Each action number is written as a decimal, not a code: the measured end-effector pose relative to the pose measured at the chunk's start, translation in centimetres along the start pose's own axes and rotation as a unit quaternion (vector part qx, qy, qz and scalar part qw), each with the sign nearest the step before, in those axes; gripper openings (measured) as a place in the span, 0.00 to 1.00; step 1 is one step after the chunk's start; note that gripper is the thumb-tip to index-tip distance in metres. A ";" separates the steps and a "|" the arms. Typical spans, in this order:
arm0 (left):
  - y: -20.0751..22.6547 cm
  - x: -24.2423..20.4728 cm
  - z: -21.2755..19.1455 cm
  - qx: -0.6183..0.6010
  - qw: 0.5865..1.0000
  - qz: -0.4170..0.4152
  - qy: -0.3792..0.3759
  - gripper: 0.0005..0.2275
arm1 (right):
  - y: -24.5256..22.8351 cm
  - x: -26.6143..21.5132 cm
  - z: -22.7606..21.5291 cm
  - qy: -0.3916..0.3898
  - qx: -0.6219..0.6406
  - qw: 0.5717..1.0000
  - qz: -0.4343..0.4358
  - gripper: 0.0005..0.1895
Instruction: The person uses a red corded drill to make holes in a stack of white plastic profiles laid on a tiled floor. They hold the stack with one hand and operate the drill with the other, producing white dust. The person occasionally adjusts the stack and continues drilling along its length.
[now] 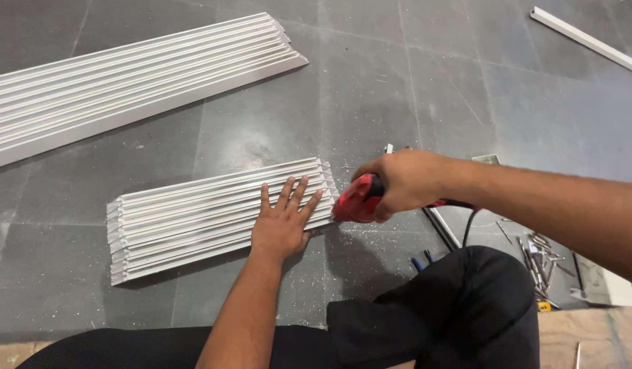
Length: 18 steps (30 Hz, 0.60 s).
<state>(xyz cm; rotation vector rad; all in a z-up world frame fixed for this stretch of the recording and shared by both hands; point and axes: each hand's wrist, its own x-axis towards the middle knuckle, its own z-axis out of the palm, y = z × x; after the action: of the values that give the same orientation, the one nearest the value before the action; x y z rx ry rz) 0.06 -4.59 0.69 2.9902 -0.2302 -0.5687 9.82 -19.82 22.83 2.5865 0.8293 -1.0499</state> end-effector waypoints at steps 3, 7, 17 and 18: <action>0.1 0.0 -0.2 0.002 1.000 -0.004 -0.016 0.37 | 2.1 0.4 0.1 -0.039 0.093 0.994 0.052 0.44; 0.1 0.1 -0.4 -0.004 1.000 -0.007 -0.023 0.36 | 5.3 0.6 1.0 -0.031 0.164 0.986 0.027 0.46; 0.3 0.0 -1.0 0.007 1.000 -0.014 -0.022 0.38 | 12.5 2.4 4.1 -0.057 0.294 0.953 -0.045 0.49; 0.2 0.0 -1.1 0.008 0.999 -0.017 -0.026 0.38 | 13.0 2.9 4.3 -0.058 0.297 0.952 -0.050 0.49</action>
<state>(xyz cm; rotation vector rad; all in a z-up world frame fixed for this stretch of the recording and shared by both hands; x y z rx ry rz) 0.42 -4.77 1.69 3.0037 -0.1899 -0.6512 16.61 -30.99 17.73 2.9310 0.6996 -1.6854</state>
